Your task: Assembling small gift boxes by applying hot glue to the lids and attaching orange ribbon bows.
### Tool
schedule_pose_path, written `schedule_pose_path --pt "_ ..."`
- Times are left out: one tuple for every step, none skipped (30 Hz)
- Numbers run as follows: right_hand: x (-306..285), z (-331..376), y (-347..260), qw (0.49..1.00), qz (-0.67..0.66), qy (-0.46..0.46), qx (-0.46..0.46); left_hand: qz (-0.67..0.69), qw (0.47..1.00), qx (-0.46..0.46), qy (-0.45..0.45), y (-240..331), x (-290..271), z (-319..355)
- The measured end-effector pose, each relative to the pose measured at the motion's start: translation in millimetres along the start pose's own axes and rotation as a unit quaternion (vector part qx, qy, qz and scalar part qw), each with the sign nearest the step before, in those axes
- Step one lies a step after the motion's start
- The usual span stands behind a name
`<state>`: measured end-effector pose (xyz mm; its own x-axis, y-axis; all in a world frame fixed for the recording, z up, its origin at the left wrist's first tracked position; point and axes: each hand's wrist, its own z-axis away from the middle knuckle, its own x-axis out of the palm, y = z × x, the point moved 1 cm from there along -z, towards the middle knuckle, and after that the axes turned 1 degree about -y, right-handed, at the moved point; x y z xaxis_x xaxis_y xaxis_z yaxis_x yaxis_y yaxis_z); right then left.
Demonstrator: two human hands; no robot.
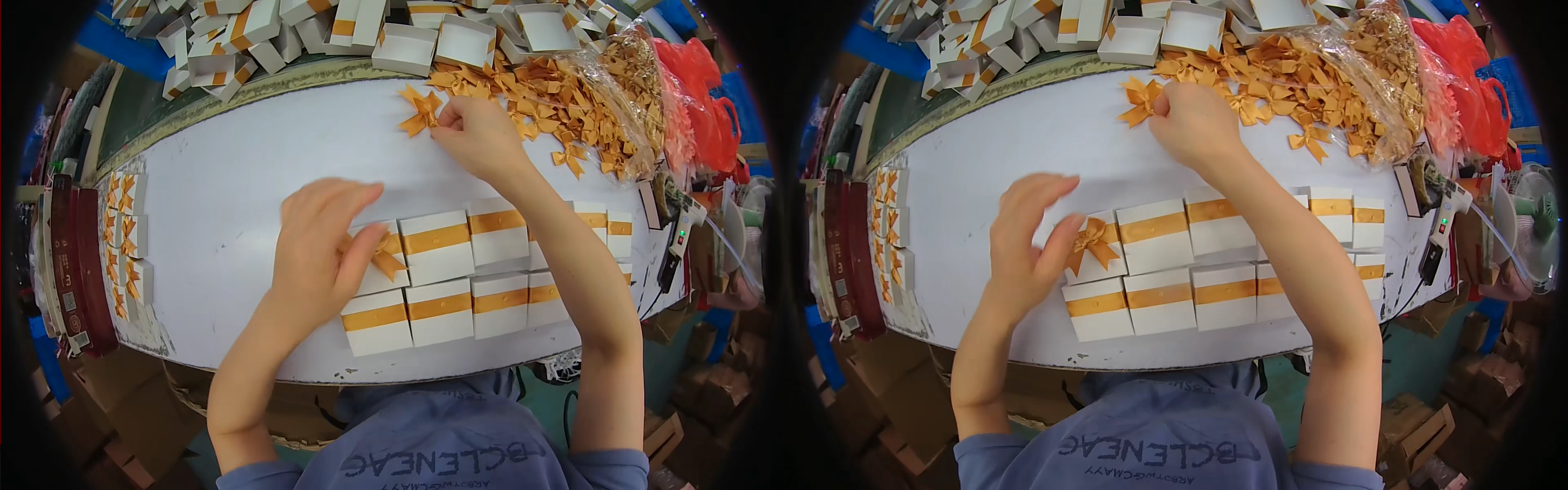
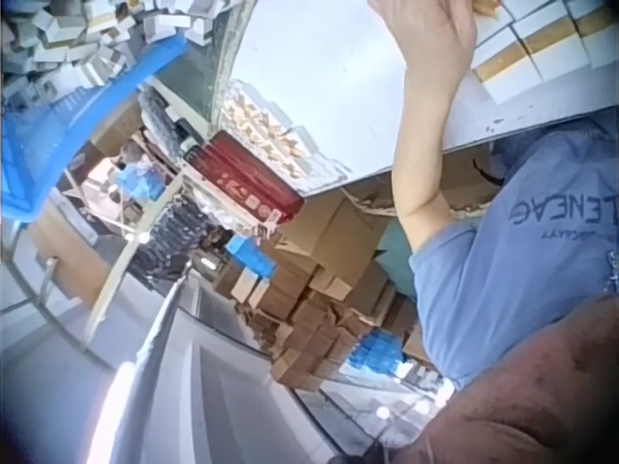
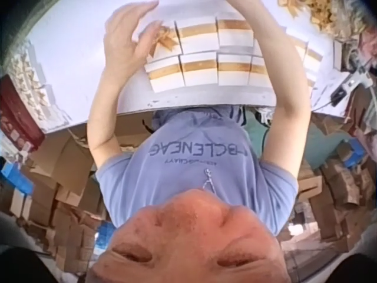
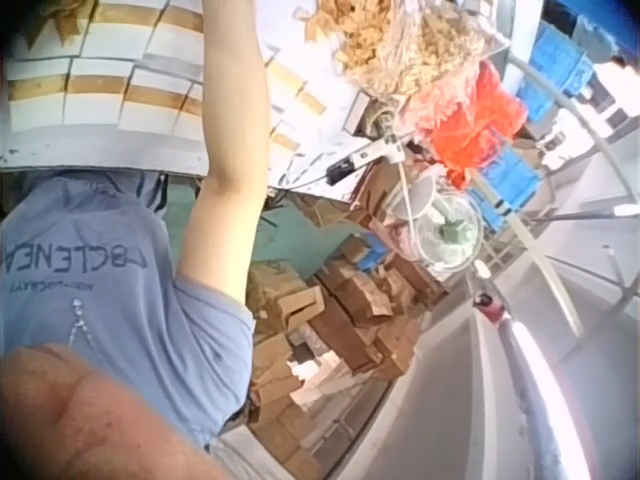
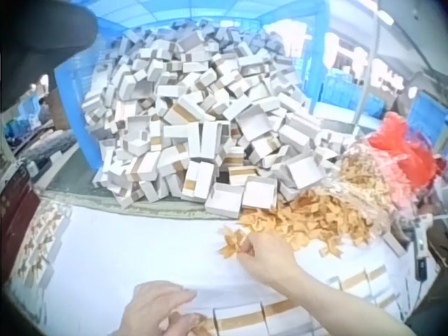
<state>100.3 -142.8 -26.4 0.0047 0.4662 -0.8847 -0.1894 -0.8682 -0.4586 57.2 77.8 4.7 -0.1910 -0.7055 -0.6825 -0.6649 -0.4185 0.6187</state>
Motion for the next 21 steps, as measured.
schedule_pose_path --pt "-7 6 -5 0.993 -0.113 -0.041 0.009 -0.004 1.0 -0.001 0.0 -2 5 -10" --pt "-13 13 -8 0.971 -0.223 -0.08 0.021 0.07 0.997 -0.025 0.014 -2 12 -23" --pt "-17 21 -11 0.971 -0.225 -0.078 0.02 0.143 0.988 -0.048 0.028 0 18 -32" --pt "-19 29 -15 0.932 -0.344 -0.115 0.022 0.141 0.988 -0.046 0.027 4 25 -38" --pt "-23 37 -18 0.877 -0.457 -0.148 0.024 0.286 0.951 -0.11 0.031 5 35 -42" --pt "-29 45 -20 0.877 -0.458 -0.145 0.025 0.424 0.889 -0.172 0.032 5 40 -44" --pt "-35 52 -24 0.844 -0.51 -0.164 0.027 0.424 0.889 -0.171 0.03 6 40 -46" --pt "-38 58 -24 0.808 -0.56 -0.181 0.03 0.444 0.866 -0.221 0.054 5 39 -47" --pt "-37 62 -20 0.808 -0.561 -0.178 0.032 0.463 0.841 -0.271 0.079 5 39 -47" --pt "-36 65 -14 0.866 -0.497 -0.046 -0.027 0.463 0.841 -0.27 0.076 8 36 -48" --pt "-37 69 -11 0.9 -0.419 0.087 -0.086 0.463 0.841 -0.276 0.048 13 33 -49" --pt "-35 71 -11 0.899 -0.42 0.087 -0.085 0.462 0.841 -0.281 0.019 17 32 -49" --pt "-31 73 -13 0.898 -0.428 0.047 -0.093 0.461 0.841 -0.282 0.018 18 33 -46" --pt "-29 76 -15 0.894 -0.436 0.007 -0.1 0.445 0.853 -0.272 -0.01 19 35 -42" --pt "-28 78 -15 0.894 -0.444 -0.058 -0.032 0.429 0.863 -0.263 -0.038 20 36 -38" --pt "-27 81 -16 0.893 -0.444 -0.057 -0.031 0.428 0.863 -0.264 -0.039 21 38 -34" --pt "-25 84 -17 0.892 -0.45 -0.044 -0.031 0.419 0.869 -0.263 -0.002 23 39 -29" --pt "-23 87 -17 0.889 -0.455 -0.032 -0.031 0.409 0.873 -0.263 0.036 23 40 -24" --pt "-21 90 -16 0.889 -0.456 -0.033 -0.029 0.409 0.873 -0.264 0.034 21 42 -16" --pt "-20 93 -13 0.9 -0.434 -0.046 -0.009 0.332 0.919 -0.212 0.013 18 43 -9" --pt "-19 95 -11 0.909 -0.412 -0.06 0.012 0.252 0.955 -0.158 -0.008 18 43 -3"
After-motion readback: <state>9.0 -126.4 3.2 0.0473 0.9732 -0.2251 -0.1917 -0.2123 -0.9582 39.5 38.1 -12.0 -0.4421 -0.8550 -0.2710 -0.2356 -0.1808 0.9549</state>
